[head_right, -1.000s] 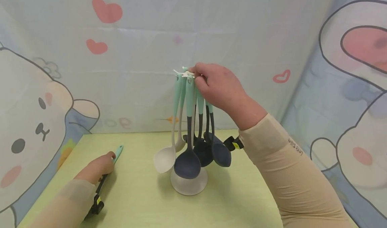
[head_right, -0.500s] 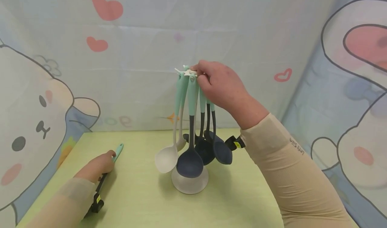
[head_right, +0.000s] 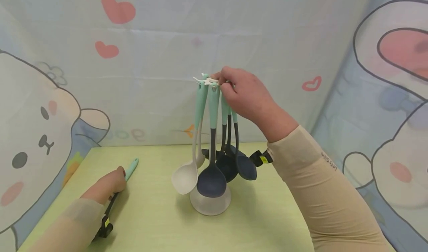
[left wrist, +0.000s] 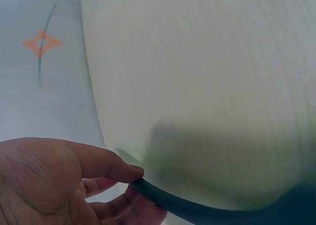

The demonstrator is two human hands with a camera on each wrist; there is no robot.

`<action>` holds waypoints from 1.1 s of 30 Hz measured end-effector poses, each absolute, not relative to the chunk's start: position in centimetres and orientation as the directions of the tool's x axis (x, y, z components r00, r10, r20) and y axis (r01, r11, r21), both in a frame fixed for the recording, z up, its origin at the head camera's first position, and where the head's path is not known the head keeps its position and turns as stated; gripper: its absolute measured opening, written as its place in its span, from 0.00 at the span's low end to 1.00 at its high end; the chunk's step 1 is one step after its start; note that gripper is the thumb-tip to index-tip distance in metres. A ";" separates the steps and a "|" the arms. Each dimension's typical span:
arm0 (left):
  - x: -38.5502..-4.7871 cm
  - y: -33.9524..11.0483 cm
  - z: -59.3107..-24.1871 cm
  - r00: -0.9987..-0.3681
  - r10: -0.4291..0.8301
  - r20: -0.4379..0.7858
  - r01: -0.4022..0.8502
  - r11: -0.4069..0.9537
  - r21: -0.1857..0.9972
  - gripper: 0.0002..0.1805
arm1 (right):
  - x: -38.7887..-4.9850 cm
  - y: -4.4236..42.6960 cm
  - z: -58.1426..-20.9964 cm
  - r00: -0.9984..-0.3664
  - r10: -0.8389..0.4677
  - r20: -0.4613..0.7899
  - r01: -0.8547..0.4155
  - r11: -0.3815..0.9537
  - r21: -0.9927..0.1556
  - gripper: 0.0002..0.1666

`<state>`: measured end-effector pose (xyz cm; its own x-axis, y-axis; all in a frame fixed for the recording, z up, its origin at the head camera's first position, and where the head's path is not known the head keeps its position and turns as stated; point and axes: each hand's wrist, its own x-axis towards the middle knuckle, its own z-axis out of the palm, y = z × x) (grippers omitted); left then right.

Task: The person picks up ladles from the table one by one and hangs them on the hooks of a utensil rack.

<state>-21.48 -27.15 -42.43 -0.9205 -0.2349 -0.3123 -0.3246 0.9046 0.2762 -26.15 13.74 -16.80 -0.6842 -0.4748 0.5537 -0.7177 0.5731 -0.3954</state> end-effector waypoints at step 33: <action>-23.3 -22.0 -38.4 -0.951 -0.238 0.200 -0.076 0.802 0.592 0.33 | -26.2 13.9 -17.0 -0.677 -0.477 0.561 -0.723 0.574 -0.385 0.15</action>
<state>-23.27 -22.03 -38.40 -0.9506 -0.2375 0.1998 -0.0761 0.8024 0.5920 -26.22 13.89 -17.00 -0.6771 -0.4765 0.5608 -0.7228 0.5737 -0.3852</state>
